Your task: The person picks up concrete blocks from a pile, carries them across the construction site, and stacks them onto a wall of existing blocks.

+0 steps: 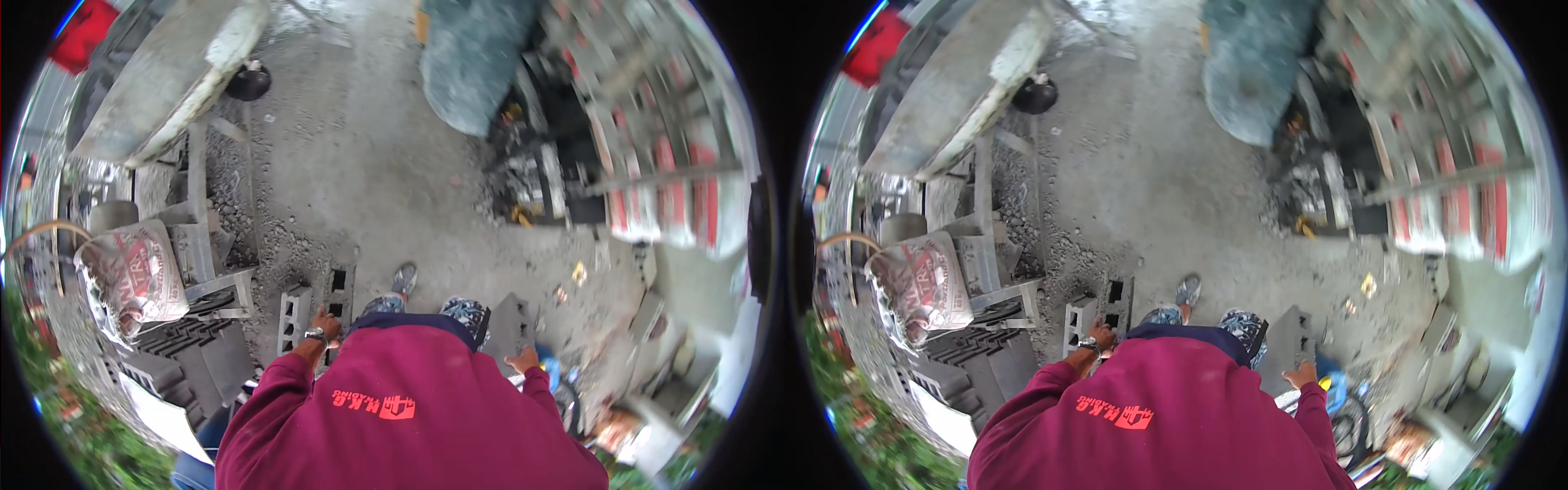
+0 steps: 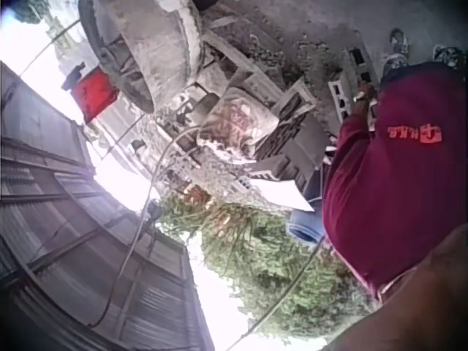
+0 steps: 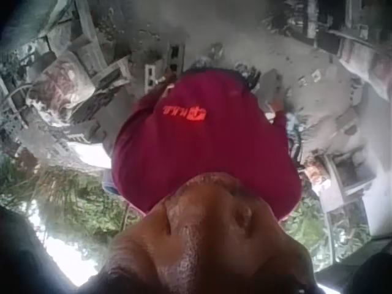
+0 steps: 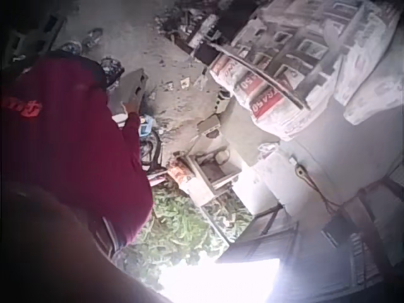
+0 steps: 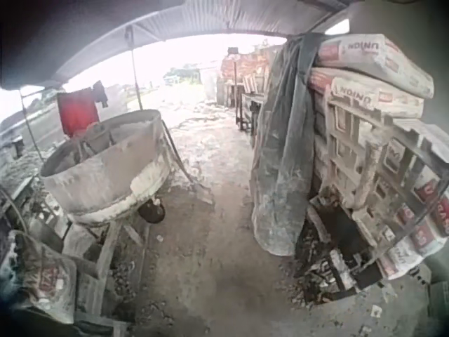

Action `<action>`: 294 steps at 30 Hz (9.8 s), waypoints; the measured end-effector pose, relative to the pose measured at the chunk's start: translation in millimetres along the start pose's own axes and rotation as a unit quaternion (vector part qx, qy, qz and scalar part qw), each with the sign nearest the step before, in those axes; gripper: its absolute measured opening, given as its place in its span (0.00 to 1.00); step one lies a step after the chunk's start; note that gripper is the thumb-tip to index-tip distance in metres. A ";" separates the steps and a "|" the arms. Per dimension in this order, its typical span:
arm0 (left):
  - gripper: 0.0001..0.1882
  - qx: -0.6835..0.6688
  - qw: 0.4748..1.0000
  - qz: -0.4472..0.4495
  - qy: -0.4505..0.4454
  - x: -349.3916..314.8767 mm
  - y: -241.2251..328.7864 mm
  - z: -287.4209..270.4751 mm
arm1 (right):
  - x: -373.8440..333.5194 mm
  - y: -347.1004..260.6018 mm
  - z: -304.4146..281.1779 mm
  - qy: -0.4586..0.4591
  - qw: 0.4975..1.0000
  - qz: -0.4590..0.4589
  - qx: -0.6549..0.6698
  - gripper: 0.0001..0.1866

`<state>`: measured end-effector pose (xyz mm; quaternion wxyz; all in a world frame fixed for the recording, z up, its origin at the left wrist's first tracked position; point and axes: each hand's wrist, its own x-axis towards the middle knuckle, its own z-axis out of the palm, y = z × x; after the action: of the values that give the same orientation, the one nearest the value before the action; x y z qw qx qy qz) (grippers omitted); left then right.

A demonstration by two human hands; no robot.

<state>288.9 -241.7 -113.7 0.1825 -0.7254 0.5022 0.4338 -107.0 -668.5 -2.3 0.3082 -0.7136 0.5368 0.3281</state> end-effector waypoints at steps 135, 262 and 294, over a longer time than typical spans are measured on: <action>0.22 -0.331 0.917 -0.084 0.208 1237.3 -2259.9 -2510.2 | 1722.3 -2914.2 -1616.5 -0.059 0.982 -0.130 -0.125 0.27; 0.12 -0.004 0.999 -0.010 0.035 3426.5 -1294.0 -5252.6 | 3730.5 -2581.6 -4319.5 0.033 0.999 -0.006 0.020 0.31; 0.16 -0.282 0.935 -0.213 0.038 3839.8 -1428.0 -5868.0 | 4364.0 -3133.3 -5048.3 -0.054 0.946 -0.204 -0.246 0.17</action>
<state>4630.7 -5929.8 -210.6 0.0393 -0.8531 0.1995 0.4805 4529.5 -6396.0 -213.4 0.2118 -0.8428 0.2645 0.4181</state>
